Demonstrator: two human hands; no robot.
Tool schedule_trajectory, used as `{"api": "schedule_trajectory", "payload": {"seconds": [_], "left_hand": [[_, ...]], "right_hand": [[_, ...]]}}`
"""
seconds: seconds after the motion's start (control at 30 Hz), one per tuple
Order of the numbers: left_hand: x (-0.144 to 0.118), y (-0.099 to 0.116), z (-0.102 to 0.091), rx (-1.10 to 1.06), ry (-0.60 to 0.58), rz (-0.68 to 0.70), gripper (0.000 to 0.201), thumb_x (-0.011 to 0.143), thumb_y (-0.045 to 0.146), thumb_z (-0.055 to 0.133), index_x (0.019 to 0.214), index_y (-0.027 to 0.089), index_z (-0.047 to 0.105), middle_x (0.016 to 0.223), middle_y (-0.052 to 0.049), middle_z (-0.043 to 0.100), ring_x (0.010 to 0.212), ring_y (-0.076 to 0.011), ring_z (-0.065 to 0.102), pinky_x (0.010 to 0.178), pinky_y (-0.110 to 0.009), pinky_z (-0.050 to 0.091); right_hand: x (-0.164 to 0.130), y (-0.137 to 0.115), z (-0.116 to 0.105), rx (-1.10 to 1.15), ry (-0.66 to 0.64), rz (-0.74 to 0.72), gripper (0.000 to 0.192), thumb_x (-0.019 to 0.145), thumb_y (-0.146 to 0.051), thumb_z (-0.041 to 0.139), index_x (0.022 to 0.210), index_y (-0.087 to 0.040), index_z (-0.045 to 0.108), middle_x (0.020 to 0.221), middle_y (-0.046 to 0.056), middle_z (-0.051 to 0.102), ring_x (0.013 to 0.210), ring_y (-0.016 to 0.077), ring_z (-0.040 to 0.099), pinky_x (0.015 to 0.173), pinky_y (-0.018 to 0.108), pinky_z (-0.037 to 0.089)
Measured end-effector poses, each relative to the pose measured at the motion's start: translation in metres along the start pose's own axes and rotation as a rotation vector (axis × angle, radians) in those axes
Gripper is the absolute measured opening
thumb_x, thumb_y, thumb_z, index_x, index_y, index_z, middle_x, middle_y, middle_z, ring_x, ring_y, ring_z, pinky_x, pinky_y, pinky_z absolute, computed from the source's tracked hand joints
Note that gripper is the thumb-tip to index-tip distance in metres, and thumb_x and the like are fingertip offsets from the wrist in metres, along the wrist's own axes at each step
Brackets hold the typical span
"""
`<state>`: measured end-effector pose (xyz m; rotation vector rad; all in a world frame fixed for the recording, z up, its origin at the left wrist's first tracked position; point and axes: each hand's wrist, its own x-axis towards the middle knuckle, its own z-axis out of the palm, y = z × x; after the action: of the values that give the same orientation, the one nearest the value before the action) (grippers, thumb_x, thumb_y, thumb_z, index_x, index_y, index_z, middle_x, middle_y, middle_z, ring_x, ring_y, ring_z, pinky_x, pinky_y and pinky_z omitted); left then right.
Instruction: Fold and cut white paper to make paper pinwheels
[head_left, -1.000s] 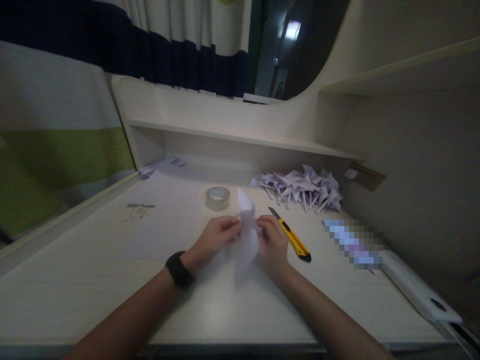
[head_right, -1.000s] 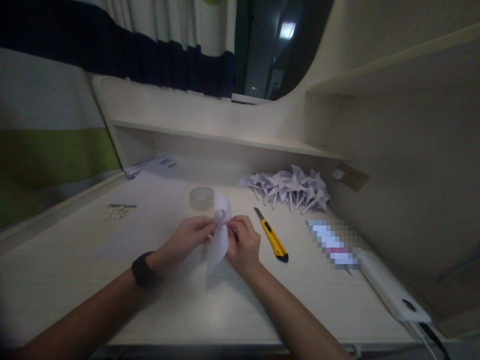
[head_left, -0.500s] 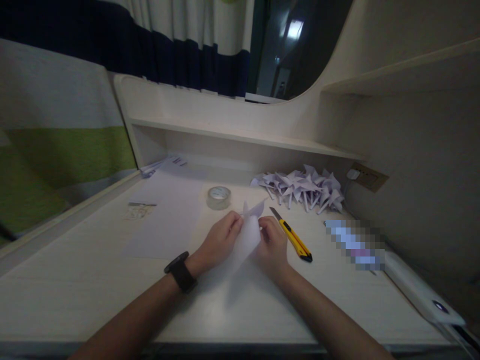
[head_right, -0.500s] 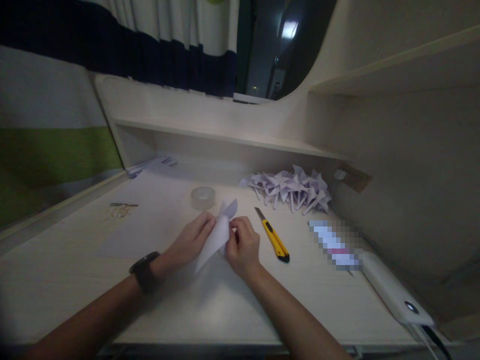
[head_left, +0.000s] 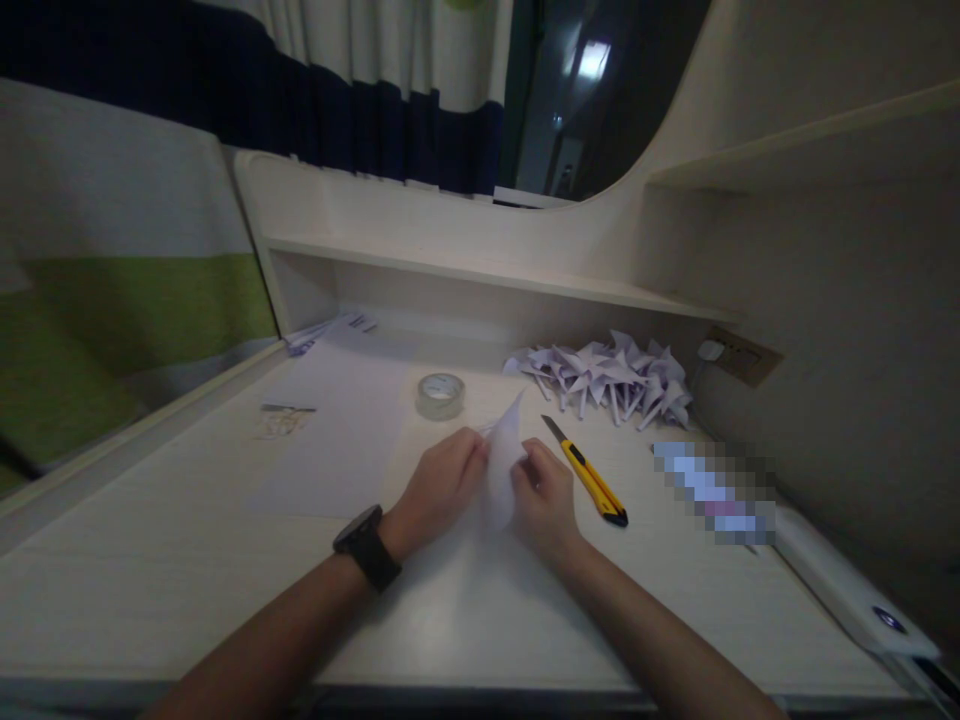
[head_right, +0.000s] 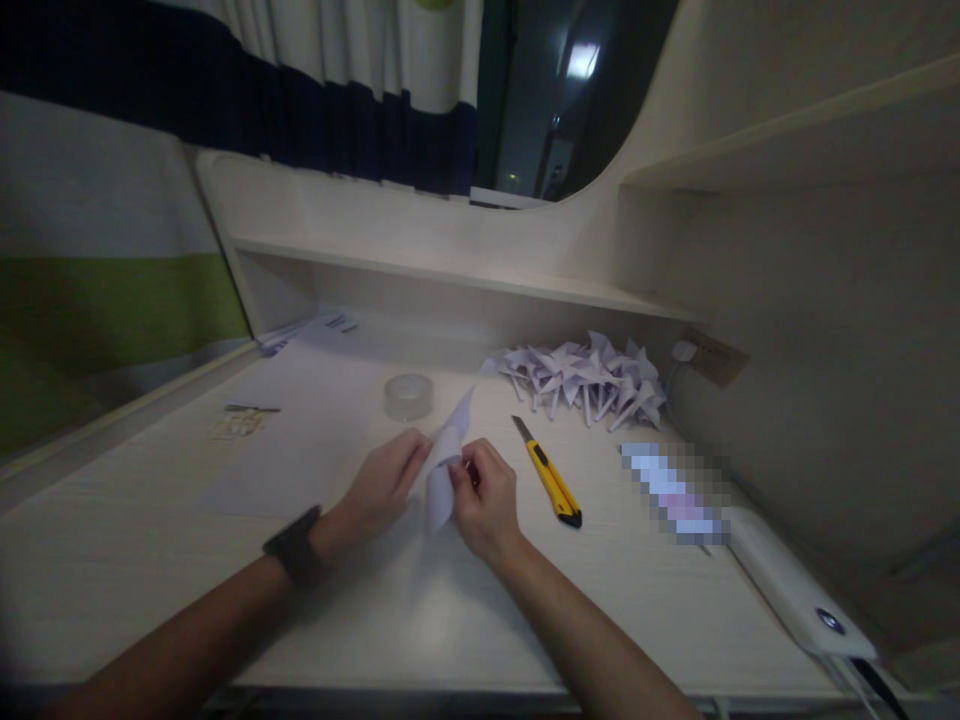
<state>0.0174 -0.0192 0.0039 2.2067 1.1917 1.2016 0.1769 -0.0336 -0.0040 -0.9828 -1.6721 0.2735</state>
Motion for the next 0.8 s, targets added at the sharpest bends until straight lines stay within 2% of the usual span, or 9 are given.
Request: {"api": "schedule_trajectory", "payload": {"seconds": [0.1, 0.2, 0.3, 0.4, 0.5, 0.63, 0.8], "left_hand": [[0.003, -0.002, 0.001, -0.181, 0.012, -0.074, 0.025, 0.095, 0.034, 0.036, 0.077, 0.02, 0.046, 0.071, 0.0, 0.052, 0.067, -0.0169, 0.049, 0.062, -0.029, 0.034], [0.007, -0.007, 0.003, -0.356, 0.005, -0.137, 0.024, 0.093, 0.033, 0.035, 0.079, 0.019, 0.049, 0.073, -0.001, 0.052, 0.069, -0.0166, 0.049, 0.063, -0.028, 0.037], [0.01, -0.01, 0.004, -0.456, -0.013, -0.175, 0.026, 0.092, 0.036, 0.037, 0.083, 0.017, 0.053, 0.07, 0.0, 0.05, 0.065, -0.0156, 0.046, 0.061, -0.027, 0.037], [0.01, -0.009, 0.003, -0.454, -0.063, -0.142, 0.025, 0.09, 0.035, 0.039, 0.083, 0.017, 0.055, 0.07, -0.001, 0.052, 0.069, -0.0166, 0.048, 0.063, -0.028, 0.039], [0.009, -0.007, 0.001, -0.394, -0.059, -0.13, 0.022, 0.089, 0.031, 0.039, 0.076, 0.018, 0.053, 0.07, -0.002, 0.054, 0.075, -0.0185, 0.051, 0.067, -0.029, 0.041], [0.008, -0.006, 0.0, -0.357, -0.075, -0.106, 0.024, 0.089, 0.029, 0.037, 0.073, 0.018, 0.051, 0.069, -0.002, 0.054, 0.076, -0.0192, 0.052, 0.071, -0.03, 0.042], [0.006, -0.004, 0.0, -0.332, -0.131, -0.069, 0.025, 0.09, 0.027, 0.038, 0.072, 0.019, 0.054, 0.068, -0.002, 0.055, 0.078, -0.0196, 0.054, 0.073, -0.03, 0.042]], "right_hand": [[0.002, -0.002, -0.001, 0.022, -0.019, -0.038, 0.013, 0.087, -0.019, 0.052, 0.074, -0.019, 0.056, 0.07, 0.0, 0.054, 0.061, 0.0133, 0.05, 0.054, 0.025, 0.038], [0.002, -0.001, -0.002, -0.056, -0.005, -0.159, 0.008, 0.087, -0.018, 0.054, 0.084, -0.019, 0.06, 0.081, 0.003, 0.06, 0.062, 0.0127, 0.053, 0.054, 0.025, 0.042], [0.001, 0.004, -0.003, -0.156, 0.004, -0.272, 0.01, 0.087, -0.015, 0.053, 0.092, -0.019, 0.061, 0.087, 0.006, 0.063, 0.071, 0.0148, 0.059, 0.059, 0.026, 0.046], [-0.001, 0.007, -0.003, -0.205, 0.032, -0.282, 0.01, 0.087, -0.014, 0.054, 0.093, -0.019, 0.061, 0.086, 0.006, 0.064, 0.073, 0.016, 0.061, 0.06, 0.026, 0.047], [-0.001, 0.008, -0.003, -0.217, 0.049, -0.262, 0.01, 0.085, -0.014, 0.056, 0.093, -0.019, 0.06, 0.085, 0.005, 0.064, 0.068, 0.0156, 0.06, 0.057, 0.027, 0.046], [0.0, 0.007, -0.005, -0.171, 0.029, -0.306, 0.011, 0.085, -0.012, 0.055, 0.09, -0.019, 0.061, 0.084, 0.006, 0.066, 0.074, 0.0167, 0.062, 0.061, 0.027, 0.048], [0.001, 0.003, -0.006, -0.092, 0.038, -0.297, 0.013, 0.083, -0.008, 0.056, 0.083, -0.019, 0.062, 0.078, 0.004, 0.066, 0.071, 0.0154, 0.061, 0.063, 0.027, 0.047]]}}
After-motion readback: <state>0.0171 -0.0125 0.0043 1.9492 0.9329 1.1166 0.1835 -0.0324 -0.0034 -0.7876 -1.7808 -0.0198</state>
